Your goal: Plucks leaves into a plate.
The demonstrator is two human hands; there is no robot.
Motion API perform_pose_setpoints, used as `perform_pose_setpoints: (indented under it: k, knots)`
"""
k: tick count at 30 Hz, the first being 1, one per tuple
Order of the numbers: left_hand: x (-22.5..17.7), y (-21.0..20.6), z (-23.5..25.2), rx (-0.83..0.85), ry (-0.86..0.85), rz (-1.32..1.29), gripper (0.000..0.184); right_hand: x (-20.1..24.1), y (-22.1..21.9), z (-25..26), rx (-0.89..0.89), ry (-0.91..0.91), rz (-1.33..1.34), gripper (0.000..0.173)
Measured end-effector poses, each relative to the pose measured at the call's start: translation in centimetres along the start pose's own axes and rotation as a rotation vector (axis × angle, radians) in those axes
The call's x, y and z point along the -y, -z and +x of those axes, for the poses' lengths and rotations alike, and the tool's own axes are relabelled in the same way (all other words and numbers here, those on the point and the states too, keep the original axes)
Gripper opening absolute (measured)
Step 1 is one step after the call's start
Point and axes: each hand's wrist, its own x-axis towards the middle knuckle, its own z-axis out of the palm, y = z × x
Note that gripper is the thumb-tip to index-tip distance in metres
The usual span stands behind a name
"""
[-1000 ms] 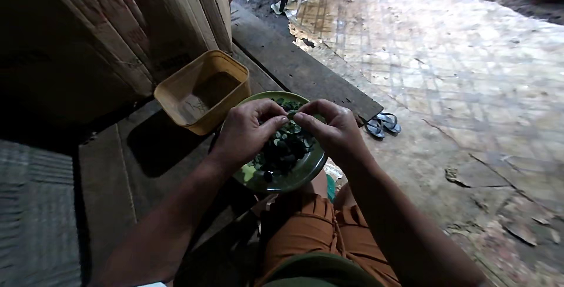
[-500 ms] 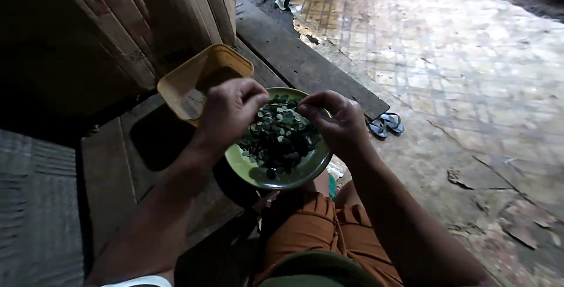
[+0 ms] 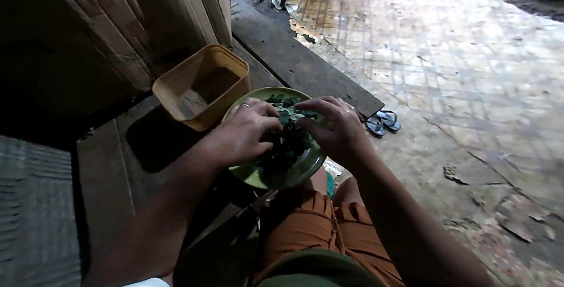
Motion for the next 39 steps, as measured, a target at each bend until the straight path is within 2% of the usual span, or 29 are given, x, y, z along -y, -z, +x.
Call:
perform_pose_setpoints:
  k: [4, 9, 13, 19, 22, 26, 28, 30, 32, 36, 39]
  knots:
    - [0.6, -1.3, 0.4, -0.091, -0.025, 0.031, 0.007, 0.1, 0.3, -0.5, -0.028, -0.005, 0.007, 0.024]
    - [0.4, 0.0, 0.3, -0.253, 0.045, -0.185, 0.013, 0.5, 0.6, -0.8, -0.065, -0.003, 0.145, 0.021]
    - [-0.1, 0.4, 0.2, -0.25, 0.132, -0.331, 0.012, 1.1, 0.3, -0.5, -0.043, 0.072, 0.202, 0.023]
    - [-0.2, 0.4, 0.2, -0.211, 0.144, -0.436, 0.01, 1.0, -0.5, -0.1, -0.061, 0.065, 0.194, 0.013]
    - [-0.2, 0.6, 0.2, -0.178, 0.149, -0.497, 0.026, 0.6, -0.2, -0.1, -0.062, 0.016, 0.257, 0.014]
    - [-1.1, 1.0, 0.4, -0.107, 0.15, -0.772, 0.052, 0.3, -0.3, -0.1, -0.075, -0.06, 0.42, 0.012]
    - [-1.5, 0.5, 0.5, -0.163, 0.159, -0.821, 0.045, 0.5, -0.5, -0.2, -0.07, -0.111, 0.484, 0.009]
    - [-1.9, -0.1, 0.7, -0.257, 0.207, -0.858, 0.024, 0.8, -0.7, -0.2, -0.06, -0.133, 0.507, 0.009]
    - [-2.1, -0.6, 0.8, -0.308, 0.232, -0.886, 0.011, 1.0, -0.8, -0.2, -0.044, -0.13, 0.526, 0.009]
    - [-2.2, -0.7, 0.9, -0.309, 0.26, -0.898, 0.008, 1.0, -1.1, 0.0, -0.05, -0.041, 0.6, 0.019]
    - [-2.4, -0.7, 0.9, -0.31, 0.29, -0.919, 0.008, 1.0, -1.3, 0.2, -0.105, 0.048, 0.551, 0.013]
